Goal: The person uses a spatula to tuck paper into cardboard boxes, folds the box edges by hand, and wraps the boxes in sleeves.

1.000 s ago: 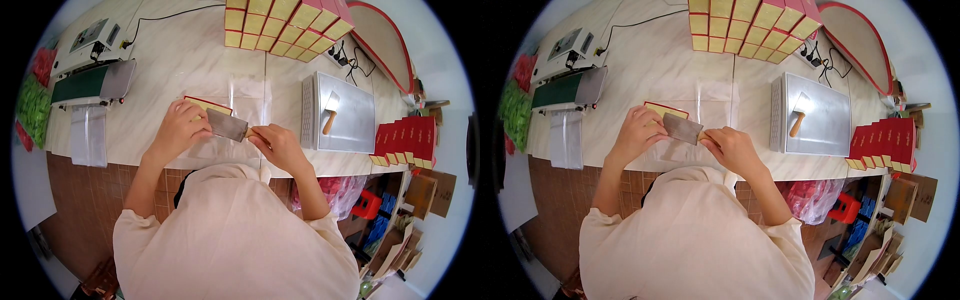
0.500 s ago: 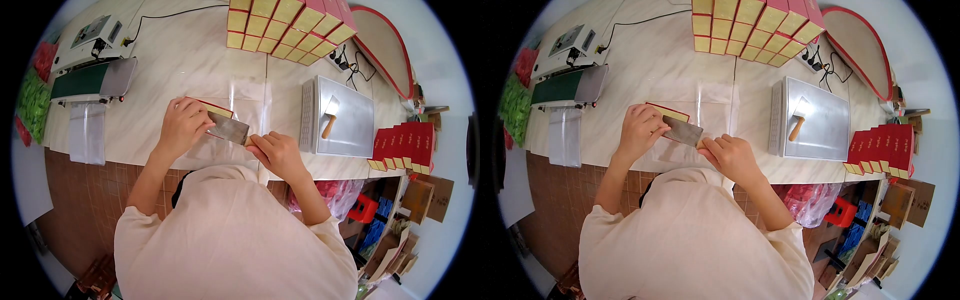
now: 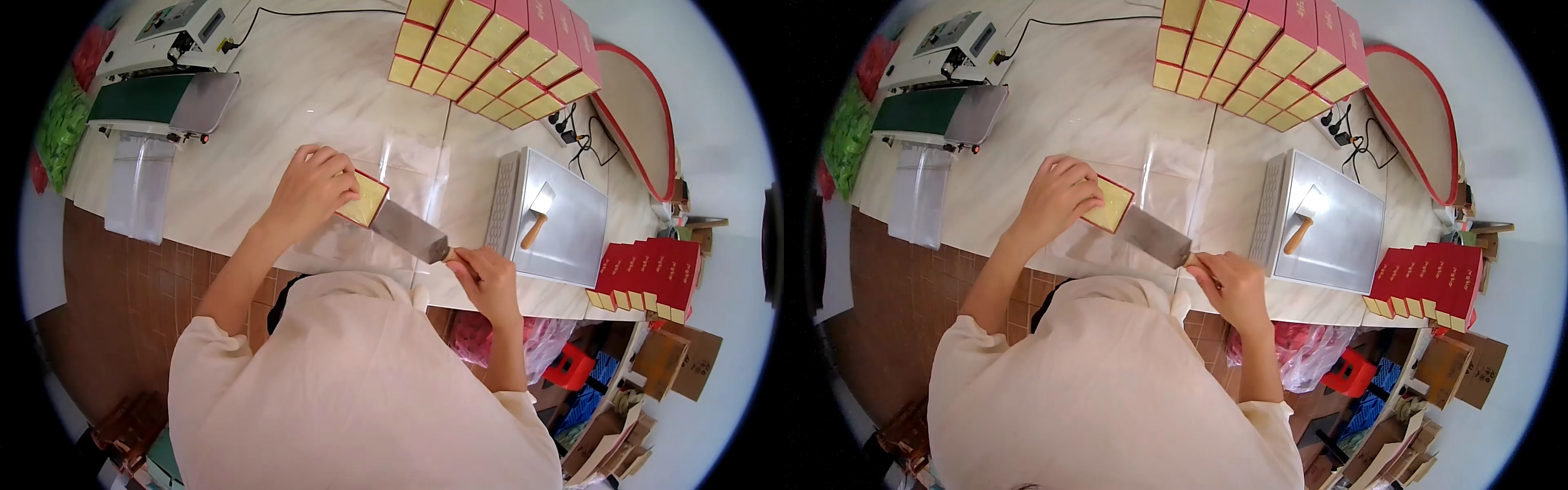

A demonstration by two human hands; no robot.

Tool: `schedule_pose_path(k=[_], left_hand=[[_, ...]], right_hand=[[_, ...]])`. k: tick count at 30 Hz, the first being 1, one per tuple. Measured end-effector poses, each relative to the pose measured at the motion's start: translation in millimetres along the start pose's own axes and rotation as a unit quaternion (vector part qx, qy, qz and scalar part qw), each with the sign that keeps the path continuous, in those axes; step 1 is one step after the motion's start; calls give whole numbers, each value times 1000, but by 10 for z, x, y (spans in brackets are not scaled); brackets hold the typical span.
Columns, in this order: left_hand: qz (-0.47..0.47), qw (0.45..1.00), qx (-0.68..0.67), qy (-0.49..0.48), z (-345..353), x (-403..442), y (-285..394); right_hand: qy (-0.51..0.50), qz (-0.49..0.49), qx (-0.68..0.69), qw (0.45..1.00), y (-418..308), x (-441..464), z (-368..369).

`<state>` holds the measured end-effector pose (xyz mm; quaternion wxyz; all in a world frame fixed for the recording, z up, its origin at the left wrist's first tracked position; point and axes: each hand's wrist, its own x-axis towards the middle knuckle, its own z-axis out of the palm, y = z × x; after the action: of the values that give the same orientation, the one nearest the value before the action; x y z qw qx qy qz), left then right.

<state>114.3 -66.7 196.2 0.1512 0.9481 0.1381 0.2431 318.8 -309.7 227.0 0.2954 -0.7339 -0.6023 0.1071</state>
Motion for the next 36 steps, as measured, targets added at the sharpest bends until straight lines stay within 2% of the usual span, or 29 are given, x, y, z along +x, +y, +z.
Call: schedule_pose_path(k=[6,8,11,14,20,26,28,31,36], left_hand=[[-4,1000,6,-23,39,42,-64],[-2,1000,2,-17,32,40,-77],[-19,1000,7,-12,10,38,-73],[-20,999,43,-12,-2,53,-61],[-62,997,-32,12,-77,196,58],[-16,999,-14,25,-64,374,36],[6,999,-11,-43,-13,391,-56],[18,996,-11,-84,-12,426,-99],[73,995,-14,-65,8,369,-143]], right_hand=[[-8,-57,91,994,-123,131,242],[-15,-47,41,998,-132,177,274],[-19,-20,29,999,-125,249,256],[1,-31,21,999,-122,333,242],[-8,-29,-15,999,-100,458,246],[4,-21,1,1000,-93,538,288],[11,-24,6,1000,-95,559,306],[21,-23,14,999,-82,563,343],[32,-11,11,999,-79,566,371]])
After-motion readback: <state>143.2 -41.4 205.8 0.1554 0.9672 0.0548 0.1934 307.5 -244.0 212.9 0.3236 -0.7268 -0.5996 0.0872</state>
